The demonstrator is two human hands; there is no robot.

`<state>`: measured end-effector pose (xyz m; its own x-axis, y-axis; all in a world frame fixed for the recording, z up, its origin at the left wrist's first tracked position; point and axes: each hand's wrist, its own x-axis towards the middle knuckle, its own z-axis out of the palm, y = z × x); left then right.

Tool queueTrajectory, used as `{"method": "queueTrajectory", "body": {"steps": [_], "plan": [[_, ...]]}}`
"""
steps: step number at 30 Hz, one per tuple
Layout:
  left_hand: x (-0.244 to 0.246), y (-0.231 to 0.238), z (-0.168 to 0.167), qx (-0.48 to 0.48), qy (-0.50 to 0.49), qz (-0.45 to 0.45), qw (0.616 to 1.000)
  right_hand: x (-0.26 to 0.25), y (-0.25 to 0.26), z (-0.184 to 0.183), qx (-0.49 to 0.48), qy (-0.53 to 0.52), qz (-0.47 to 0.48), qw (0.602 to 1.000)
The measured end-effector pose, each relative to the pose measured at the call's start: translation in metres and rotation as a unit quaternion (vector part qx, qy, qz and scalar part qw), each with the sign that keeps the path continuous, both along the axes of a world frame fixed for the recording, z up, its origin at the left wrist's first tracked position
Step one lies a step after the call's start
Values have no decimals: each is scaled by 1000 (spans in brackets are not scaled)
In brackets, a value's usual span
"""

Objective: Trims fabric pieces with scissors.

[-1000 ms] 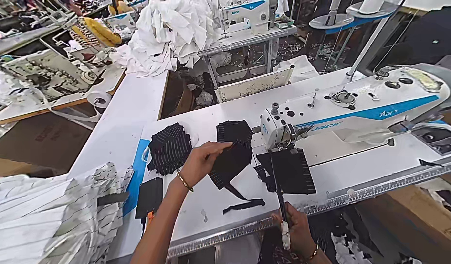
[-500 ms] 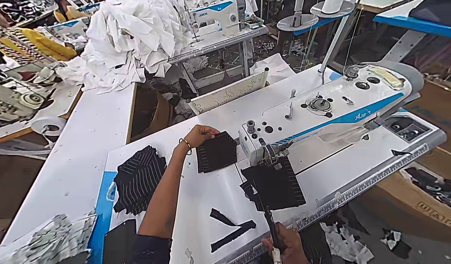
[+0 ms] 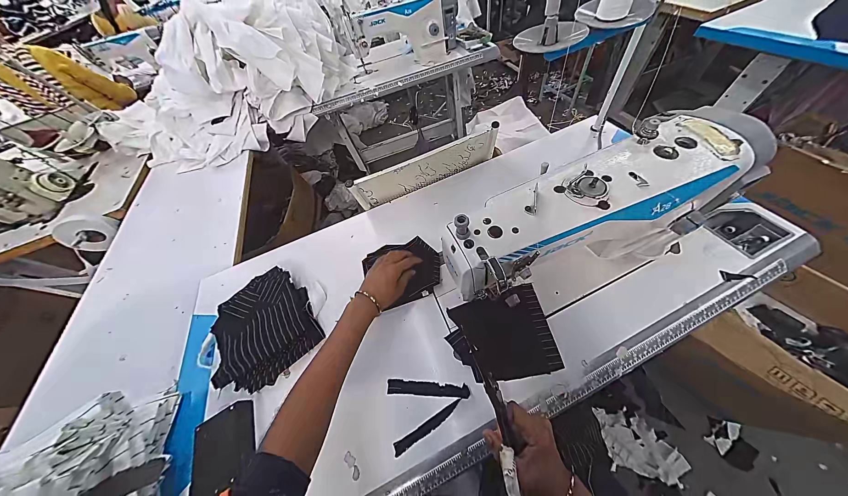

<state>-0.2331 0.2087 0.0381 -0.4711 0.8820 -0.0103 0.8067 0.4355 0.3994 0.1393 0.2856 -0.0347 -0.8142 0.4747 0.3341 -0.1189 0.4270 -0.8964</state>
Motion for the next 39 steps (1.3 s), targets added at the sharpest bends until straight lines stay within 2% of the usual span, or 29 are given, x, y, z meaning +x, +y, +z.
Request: {"method": "queueTrajectory", "body": {"steps": [2, 4, 7, 10, 13, 16, 19, 22, 24, 26, 28, 31, 34, 37, 39], "plan": [[11, -17, -5, -64, 13, 12, 998, -1, 0, -3, 8, 9, -4, 1000], [20, -33, -2, -107, 39, 103, 988, -1, -1, -5, 19, 21, -9, 1000], [34, -36, 7, -165, 31, 261, 951, -2, 1, -7, 24, 39, 2, 999], [39, -23, 5, -172, -3, 369, 913, -2, 0, -7, 19, 39, 12, 999], [41, -7, 9, -135, -57, 406, 902, -3, 2, -5, 19, 42, 19, 999], [67, 0, 10, 11, -71, 340, 938, -2, 4, -7, 10, 57, 22, 998], [130, 10, 1, 161, -29, 150, 975, -2, 4, -16, 5, 97, 18, 995], [202, 29, -21, 207, 15, -64, 976, 3, 2, -17, -50, 107, 8, 993], [232, 43, -29, 165, -9, -143, 976, 11, 1, -15, -100, 107, -9, 989], [248, 55, -31, 116, -49, -151, 981, 27, 0, -13, -115, 102, -39, 987], [259, 65, -26, 112, -72, -115, 984, 51, 1, -10, -122, 90, -58, 987], [270, 75, -10, 56, -91, -82, 991, 87, 2, -1, -129, 58, -89, 986], [276, 78, -13, 82, -83, -66, 991, 111, 2, -6, -120, 20, -121, 985], [274, 75, -12, 106, -156, 3, 982, 124, -1, -11, -131, -13, -149, 980], [272, 72, -10, 140, -218, 73, 963, 125, -4, -11, -162, -29, -159, 973]]}}
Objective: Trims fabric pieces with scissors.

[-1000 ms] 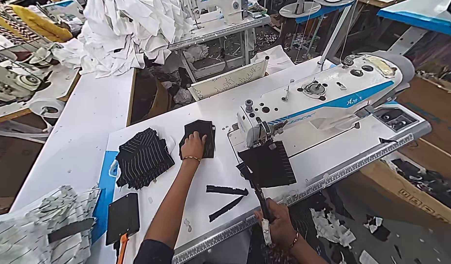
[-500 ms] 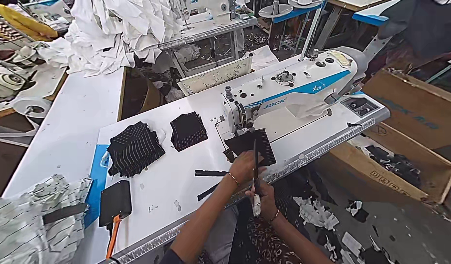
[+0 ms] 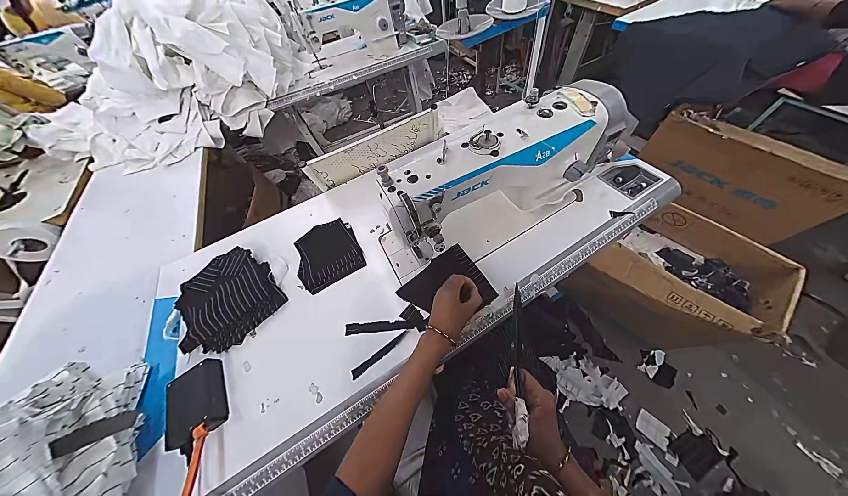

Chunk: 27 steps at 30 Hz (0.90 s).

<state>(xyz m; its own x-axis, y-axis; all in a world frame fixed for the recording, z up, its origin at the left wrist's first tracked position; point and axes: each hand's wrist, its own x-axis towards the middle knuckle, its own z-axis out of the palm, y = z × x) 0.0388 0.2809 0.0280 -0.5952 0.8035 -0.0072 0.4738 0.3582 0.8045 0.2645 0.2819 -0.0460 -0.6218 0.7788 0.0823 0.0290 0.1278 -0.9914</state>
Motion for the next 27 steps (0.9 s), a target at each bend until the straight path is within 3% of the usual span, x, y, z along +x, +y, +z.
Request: {"method": "queueTrajectory", "body": {"steps": [3, 7, 10, 14, 16, 19, 21, 24, 27], "plan": [[-9, -12, 4, 103, -142, 123, 977, -2, 1, 3, -31, -3, 12, 999], [-23, -53, 18, 313, -330, 328, 828, -1, 9, 8, -43, 20, 28, 999], [-41, -90, 25, 348, -371, 436, 743, 1, 11, 7, -65, 25, 29, 997], [-52, -104, 16, 339, -365, 502, 707, -2, 12, 7, -84, 33, 15, 996], [-52, -103, 7, 329, -315, 517, 725, -1, 12, 8, -87, 50, 15, 995], [-47, -106, -6, 247, -102, 486, 832, 2, 10, 10, -90, 70, 13, 993], [-42, -111, -14, 126, 23, 440, 889, 4, 10, 11, -102, 78, 11, 992], [-22, -102, -20, -25, 64, 351, 934, 5, 8, 13, -124, 81, 9, 989], [16, -72, -28, -79, 108, 220, 966, 0, 8, 17, -112, 76, 25, 990]]}}
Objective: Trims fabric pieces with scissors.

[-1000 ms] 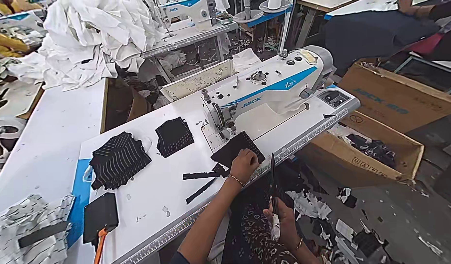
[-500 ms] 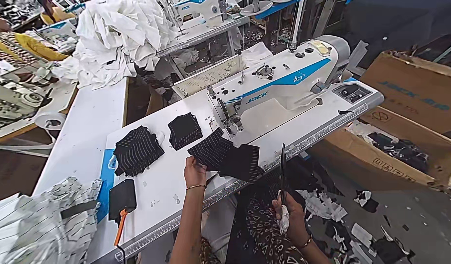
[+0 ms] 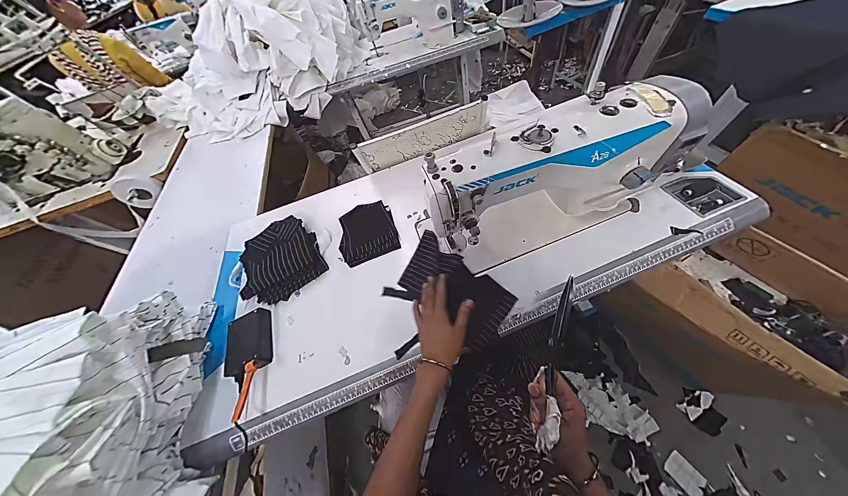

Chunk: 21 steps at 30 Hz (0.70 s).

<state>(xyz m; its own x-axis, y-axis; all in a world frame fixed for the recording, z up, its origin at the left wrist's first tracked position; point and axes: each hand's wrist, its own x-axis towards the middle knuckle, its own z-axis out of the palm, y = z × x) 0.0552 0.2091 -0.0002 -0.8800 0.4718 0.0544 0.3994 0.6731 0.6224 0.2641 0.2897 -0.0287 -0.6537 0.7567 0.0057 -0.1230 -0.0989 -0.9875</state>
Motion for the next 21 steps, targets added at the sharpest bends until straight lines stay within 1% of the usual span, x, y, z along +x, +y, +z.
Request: {"method": "queueTrajectory", "body": {"steps": [2, 3, 5, 8, 9, 11, 12, 13, 14, 15, 16, 17, 18, 19, 20, 21], "plan": [[24, 21, 1, -40, 2, -65, 997, -4, -1, 3, 9, 8, 15, 1000], [30, 29, 0, -42, 6, -74, 996, -7, -2, 4, 14, 15, 23, 1000], [32, 39, -1, -23, 20, -55, 998, -10, -3, 7, 20, 22, 34, 999], [8, 37, 1, -7, 27, -12, 1000, -8, -4, 9, 37, 15, 42, 998], [-2, 33, 3, -7, 44, 3, 999, -7, -3, 9, 46, 9, 43, 998], [-11, 23, 3, 5, 149, -2, 989, -4, -3, 7, 53, -7, 39, 998], [-10, 19, 2, 17, 202, -39, 978, -3, -3, 5, 49, -12, 36, 998], [-3, 14, 1, 20, 220, -98, 970, -2, -4, 3, 43, -19, 34, 998], [5, 9, 1, 0, 194, -167, 967, -2, -6, 1, 32, -24, 33, 999], [12, 4, 2, -48, 146, -220, 963, -2, -7, 0, 23, -29, 33, 999], [17, 2, 1, -99, 97, -252, 958, -2, -6, -1, 18, -37, 32, 999], [20, -1, -3, -127, 91, -262, 952, -3, -6, -1, 18, -40, 31, 999], [23, -5, -8, -123, 114, -258, 951, -3, -6, -1, 19, -39, 29, 999], [25, -10, -14, -86, 148, -250, 953, -3, -6, -2, 22, -41, 27, 999], [27, -15, -19, -32, 163, -247, 955, -3, -6, -2, 23, -44, 24, 998], [26, -20, -21, 33, 147, -245, 958, -3, -7, -1, 19, -45, 21, 999]]}}
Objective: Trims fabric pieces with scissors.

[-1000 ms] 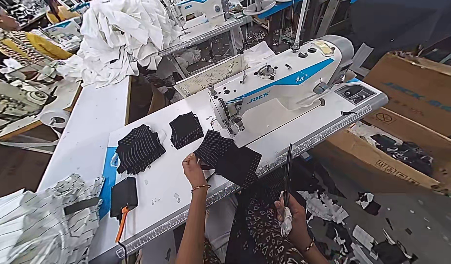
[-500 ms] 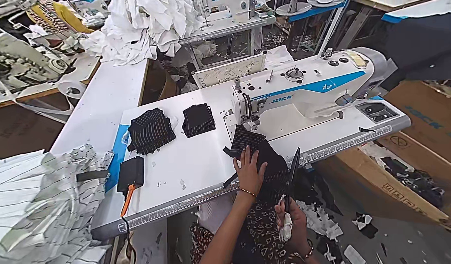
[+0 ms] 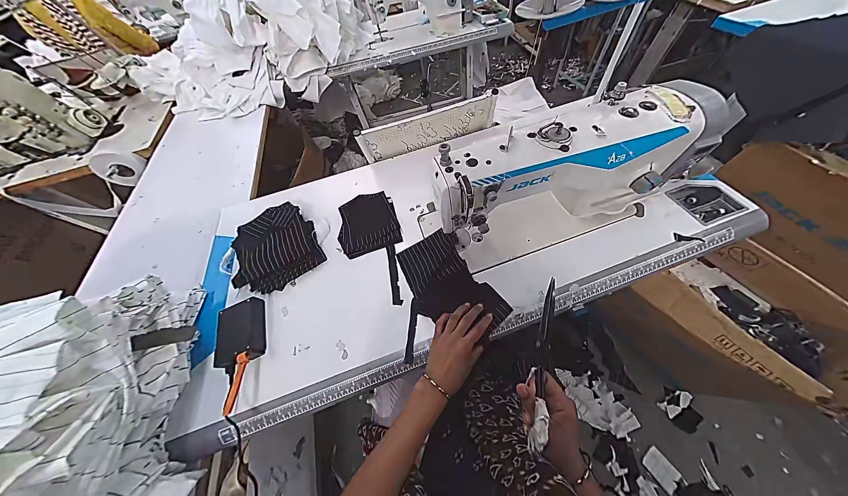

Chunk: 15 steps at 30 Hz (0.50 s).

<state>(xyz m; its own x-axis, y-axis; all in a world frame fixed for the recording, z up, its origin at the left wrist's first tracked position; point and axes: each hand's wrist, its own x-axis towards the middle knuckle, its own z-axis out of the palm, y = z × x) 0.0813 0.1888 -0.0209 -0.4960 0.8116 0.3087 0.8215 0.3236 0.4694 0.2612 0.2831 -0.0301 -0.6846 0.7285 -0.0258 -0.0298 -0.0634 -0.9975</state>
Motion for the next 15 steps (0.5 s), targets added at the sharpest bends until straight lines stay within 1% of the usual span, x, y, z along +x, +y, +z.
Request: {"method": "queueTrajectory", "body": {"steps": [1, 2, 3, 5, 6, 7, 8, 9, 10, 11, 12, 14, 15], "plan": [[-4, -3, 2, 59, -63, 1, 996, -1, 1, 0, -1, 0, -1, 1000], [-11, -6, 9, 104, -156, 20, 982, -2, 1, 0, 0, -2, -2, 1000], [-19, -9, 22, 137, -258, 59, 954, -2, 2, 0, 7, -8, -1, 1000], [-45, -10, 43, 222, -418, 169, 865, -2, 3, -1, 30, -24, 5, 999], [-61, -11, 48, 258, -457, 209, 825, -2, 4, -1, 35, -25, 7, 999], [-76, -12, 50, 282, -467, 238, 803, -2, 4, -1, 37, -24, 8, 999], [-88, -14, 51, 291, -446, 264, 804, -2, 3, -1, 37, -23, 9, 999], [-99, -16, 50, 274, -396, 291, 827, -1, 2, -1, 33, -22, 8, 999], [-108, -18, 48, 230, -327, 318, 860, -1, 2, -2, 32, -22, 7, 999], [-116, -22, 44, 165, -269, 333, 888, 0, 1, -3, 31, -24, 5, 999], [-121, -25, 39, 97, -227, 338, 908, 1, 0, -5, 32, -28, 4, 999], [-120, -21, 29, -15, -188, 317, 929, 2, -2, -8, 40, -31, 3, 999], [-111, -13, 23, -43, -164, 294, 941, 3, -4, -8, 44, -31, 7, 999]]}}
